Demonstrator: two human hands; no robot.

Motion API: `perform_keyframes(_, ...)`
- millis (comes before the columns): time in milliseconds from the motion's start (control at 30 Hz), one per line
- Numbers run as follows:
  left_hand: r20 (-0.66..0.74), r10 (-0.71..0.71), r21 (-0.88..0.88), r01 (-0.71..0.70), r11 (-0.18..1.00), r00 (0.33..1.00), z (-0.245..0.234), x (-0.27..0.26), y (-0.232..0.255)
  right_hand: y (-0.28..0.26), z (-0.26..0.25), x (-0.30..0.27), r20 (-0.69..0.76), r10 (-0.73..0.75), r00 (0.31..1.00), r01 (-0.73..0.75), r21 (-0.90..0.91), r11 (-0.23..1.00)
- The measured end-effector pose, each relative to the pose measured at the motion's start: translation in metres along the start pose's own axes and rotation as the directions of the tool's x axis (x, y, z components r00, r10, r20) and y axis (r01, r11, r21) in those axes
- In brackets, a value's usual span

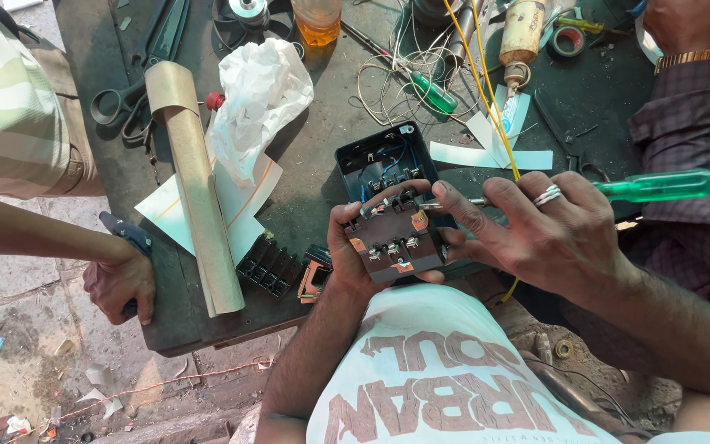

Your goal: The person uses a screwdriver to loosen and tighten screws on a small black electrical component, likely a relay or switch, held in their left hand. They repeatedly adjust the internal contacts and wires while working at a cluttered workbench.

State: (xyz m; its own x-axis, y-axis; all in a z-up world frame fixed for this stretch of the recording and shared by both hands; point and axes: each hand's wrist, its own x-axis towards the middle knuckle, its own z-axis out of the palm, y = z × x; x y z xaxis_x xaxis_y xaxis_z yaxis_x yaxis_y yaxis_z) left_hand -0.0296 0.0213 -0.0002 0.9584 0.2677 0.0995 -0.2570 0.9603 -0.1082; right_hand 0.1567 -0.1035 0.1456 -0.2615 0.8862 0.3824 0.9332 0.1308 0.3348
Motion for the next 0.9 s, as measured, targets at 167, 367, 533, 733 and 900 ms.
perform_keyframes(167,0.048,-0.010,0.023,0.009,1.000,0.999,-0.003,0.000,-0.001,0.002,0.000,-0.003,-0.022,-0.047,0.999,0.045,-0.063,0.997)
perform_keyframes(367,0.050,0.010,0.043,-0.013,0.999,0.999,0.002,0.002,-0.002,0.002,0.003,-0.009,-0.057,-0.079,0.995,0.076,-0.052,0.996)
perform_keyframes(533,0.087,-0.012,0.011,0.011,1.000,0.996,0.007,0.006,-0.002,0.007,0.006,-0.008,-0.109,-0.040,0.993,0.033,-0.066,0.997)
perform_keyframes(733,0.121,-0.018,0.015,0.017,1.000,0.992,0.007,0.006,-0.003,0.019,0.007,-0.020,0.002,0.096,0.995,-0.094,0.245,0.965)
perform_keyframes(900,0.126,-0.054,-0.011,0.056,0.998,0.990,0.008,0.004,-0.004,0.015,0.006,-0.021,0.040,0.090,0.995,-0.099,0.386,0.917)
